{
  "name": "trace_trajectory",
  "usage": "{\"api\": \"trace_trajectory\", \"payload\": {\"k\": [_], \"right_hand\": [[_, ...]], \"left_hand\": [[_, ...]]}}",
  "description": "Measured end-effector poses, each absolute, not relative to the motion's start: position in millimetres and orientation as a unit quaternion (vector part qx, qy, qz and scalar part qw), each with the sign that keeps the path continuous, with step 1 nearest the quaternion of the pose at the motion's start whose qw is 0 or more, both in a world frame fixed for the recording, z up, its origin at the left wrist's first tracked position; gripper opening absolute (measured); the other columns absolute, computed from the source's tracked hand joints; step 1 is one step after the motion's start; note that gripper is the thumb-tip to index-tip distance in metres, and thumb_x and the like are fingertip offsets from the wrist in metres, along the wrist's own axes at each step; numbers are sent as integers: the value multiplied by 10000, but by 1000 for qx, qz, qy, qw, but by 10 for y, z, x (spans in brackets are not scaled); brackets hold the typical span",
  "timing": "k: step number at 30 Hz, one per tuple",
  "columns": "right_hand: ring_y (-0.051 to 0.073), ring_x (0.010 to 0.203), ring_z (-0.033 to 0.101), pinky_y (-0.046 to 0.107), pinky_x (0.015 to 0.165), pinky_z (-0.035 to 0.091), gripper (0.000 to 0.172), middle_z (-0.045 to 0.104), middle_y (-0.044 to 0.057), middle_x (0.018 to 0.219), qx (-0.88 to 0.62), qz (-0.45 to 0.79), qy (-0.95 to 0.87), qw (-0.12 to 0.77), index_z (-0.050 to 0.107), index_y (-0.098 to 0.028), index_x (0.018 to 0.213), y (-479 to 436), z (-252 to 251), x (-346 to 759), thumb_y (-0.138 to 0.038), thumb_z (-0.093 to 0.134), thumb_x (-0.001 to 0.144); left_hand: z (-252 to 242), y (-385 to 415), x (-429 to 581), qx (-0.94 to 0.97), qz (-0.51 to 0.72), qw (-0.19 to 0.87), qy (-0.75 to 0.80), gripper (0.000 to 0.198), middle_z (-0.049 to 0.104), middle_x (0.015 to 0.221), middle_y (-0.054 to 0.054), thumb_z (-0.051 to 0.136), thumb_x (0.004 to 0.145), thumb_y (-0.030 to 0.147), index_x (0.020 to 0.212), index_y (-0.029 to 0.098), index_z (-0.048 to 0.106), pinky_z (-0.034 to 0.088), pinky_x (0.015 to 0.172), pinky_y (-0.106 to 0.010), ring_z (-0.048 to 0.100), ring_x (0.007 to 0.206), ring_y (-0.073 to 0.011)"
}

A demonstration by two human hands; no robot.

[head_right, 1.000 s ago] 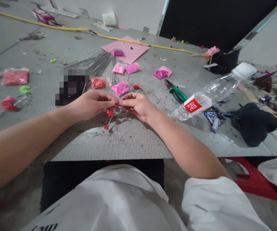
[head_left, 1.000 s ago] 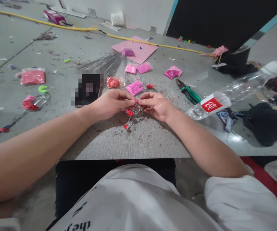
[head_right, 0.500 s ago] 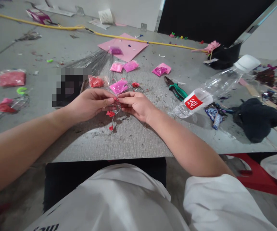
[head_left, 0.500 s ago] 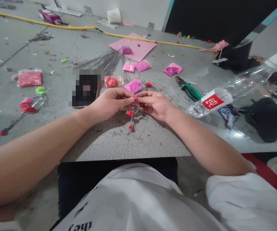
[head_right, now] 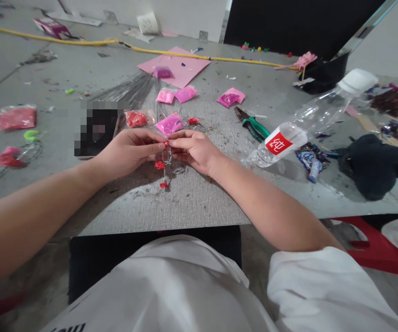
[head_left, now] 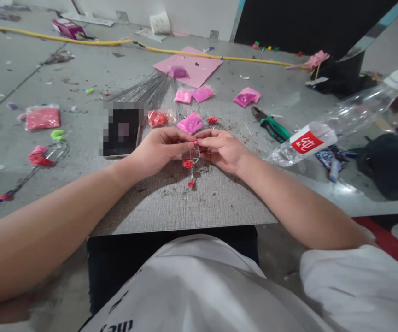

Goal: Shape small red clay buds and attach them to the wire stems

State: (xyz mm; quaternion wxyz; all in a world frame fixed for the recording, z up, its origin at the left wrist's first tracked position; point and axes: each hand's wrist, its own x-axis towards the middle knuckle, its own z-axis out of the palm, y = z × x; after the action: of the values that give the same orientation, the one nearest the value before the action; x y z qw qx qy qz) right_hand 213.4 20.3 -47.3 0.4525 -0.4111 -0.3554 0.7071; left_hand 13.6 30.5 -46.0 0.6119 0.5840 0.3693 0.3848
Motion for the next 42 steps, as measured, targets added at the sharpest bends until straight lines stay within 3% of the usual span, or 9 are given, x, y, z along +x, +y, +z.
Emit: {"api": "trace_trajectory", "payload": {"k": [9,18,36,42], "right_hand": [[115,668,691,258,671,577,178,739,-5,733,-393,715,-360,452,723,-160,840,219,-505,2141,-105,823,703],[138,694,676,297,659,547,161,736,0,798,-365,686,-430,458,733,-192,869,214,-516,2168,-257,813,745],[134,650,650,268,602,522,152,693,0,702,-378,695,-442,422,750,-166,844,156,-461,2170,-261,809,740],[121,720,647,261,639,525,161,723,-7,845,-350,631,-510,467,778,-213,961,138,-498,2185,-273,791,813]], "left_hand": [[-405,278,152,472,374,724,335,103,742,811,-23,826,794,90,857,133,756,581,738,-216,728,781,-114],[-466,313,91,460,349,768,276,99,749,830,-22,823,823,114,901,147,771,605,747,-213,745,789,-123],[-463,307,91,457,367,758,285,104,791,862,-41,818,811,85,895,144,798,624,815,-238,778,840,-145],[-451,296,87,425,378,773,279,89,775,830,-20,832,818,109,892,141,794,621,769,-177,763,793,-114]]}}
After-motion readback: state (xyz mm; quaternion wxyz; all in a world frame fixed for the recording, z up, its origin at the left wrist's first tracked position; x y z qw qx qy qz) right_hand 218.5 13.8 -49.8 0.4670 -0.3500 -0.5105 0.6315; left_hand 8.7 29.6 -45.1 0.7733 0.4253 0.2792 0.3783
